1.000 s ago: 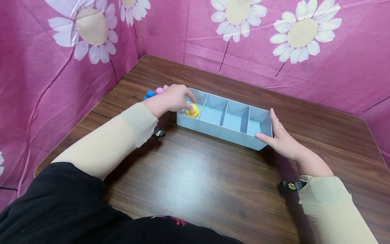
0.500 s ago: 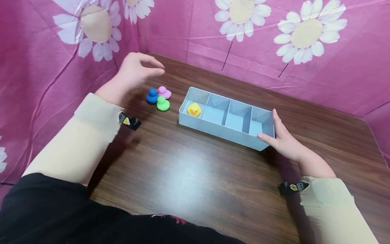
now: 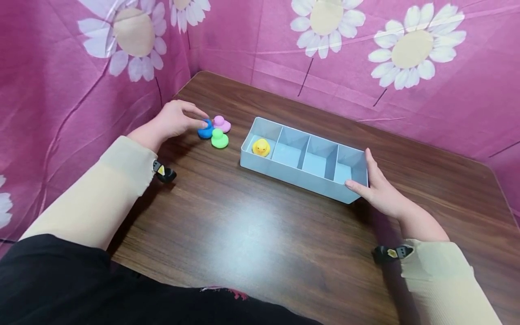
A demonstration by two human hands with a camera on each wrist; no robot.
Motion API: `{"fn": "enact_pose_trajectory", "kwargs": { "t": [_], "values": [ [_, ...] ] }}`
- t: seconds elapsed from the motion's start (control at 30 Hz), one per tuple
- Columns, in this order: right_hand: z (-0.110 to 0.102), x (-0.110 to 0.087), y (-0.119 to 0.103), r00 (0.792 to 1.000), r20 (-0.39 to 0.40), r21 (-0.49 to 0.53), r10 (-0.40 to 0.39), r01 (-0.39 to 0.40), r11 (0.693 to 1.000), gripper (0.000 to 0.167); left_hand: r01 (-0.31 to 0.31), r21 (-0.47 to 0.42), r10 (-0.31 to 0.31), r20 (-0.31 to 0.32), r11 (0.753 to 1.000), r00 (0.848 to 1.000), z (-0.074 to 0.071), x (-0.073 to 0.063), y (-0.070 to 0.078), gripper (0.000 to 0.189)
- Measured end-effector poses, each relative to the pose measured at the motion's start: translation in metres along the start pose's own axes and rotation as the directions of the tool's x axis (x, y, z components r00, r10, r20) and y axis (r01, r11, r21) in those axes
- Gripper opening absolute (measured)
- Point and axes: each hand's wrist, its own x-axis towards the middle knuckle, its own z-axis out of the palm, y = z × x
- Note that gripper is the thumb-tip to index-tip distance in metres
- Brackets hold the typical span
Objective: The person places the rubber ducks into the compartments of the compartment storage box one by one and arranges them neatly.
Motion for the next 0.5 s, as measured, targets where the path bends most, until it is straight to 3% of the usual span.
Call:
{"fn": "enact_pose_trajectory", "kwargs": {
  "t": [0.17,0.33,0.5],
  "values": [
    [-0.001,-0.001,0.0,1.0,-0.002,0.001,-0.004,0.004,1.0,0.1,-0.041,0.038,0.04,0.035,0.998,0.999,0.008,0.004,0.002,0.035],
    [0.0,0.0,0.0,1.0,0.001,0.009,0.0,0.0,1.0,0.1,-0.036,0.062,0.038,-0.027,0.997,0.999,0.006,0.009,0.002,0.037],
    [0.0,-0.001,0.0,1.0,0.006,0.009,0.006,-0.006,1.0,0.101,0.028,0.108,-0.026,-0.017,0.994,1.0,0.005,0.012,-0.004,0.042]
  ]
}}
